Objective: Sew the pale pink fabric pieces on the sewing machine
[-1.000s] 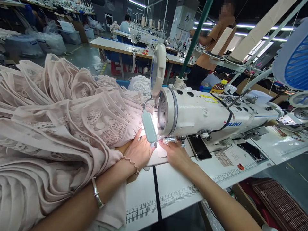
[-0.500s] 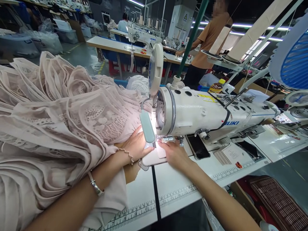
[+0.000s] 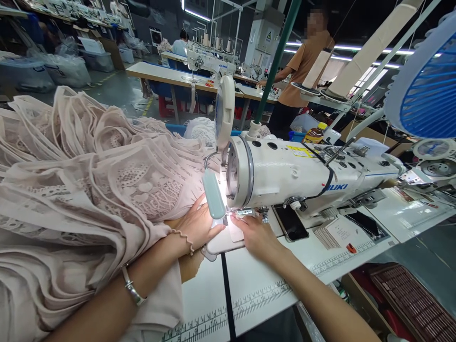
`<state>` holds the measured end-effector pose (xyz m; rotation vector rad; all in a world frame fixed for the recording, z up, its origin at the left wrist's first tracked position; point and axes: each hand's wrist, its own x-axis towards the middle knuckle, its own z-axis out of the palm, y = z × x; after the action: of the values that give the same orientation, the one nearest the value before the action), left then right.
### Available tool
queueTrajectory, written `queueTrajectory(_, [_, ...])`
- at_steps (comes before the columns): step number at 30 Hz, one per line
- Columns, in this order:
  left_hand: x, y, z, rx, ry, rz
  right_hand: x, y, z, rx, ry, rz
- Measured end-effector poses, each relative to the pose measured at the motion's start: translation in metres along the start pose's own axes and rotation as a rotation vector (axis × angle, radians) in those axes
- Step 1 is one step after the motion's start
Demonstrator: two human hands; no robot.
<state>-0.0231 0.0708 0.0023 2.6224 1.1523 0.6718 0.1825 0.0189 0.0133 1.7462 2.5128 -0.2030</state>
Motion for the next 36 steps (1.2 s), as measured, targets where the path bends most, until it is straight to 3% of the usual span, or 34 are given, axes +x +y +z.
queueTrajectory(36, [-0.0007,-0.0026,0.0031,0.007,-0.013,-0.03,0.0064,0.0003,0.0003,-0.007,0.018,-0.014])
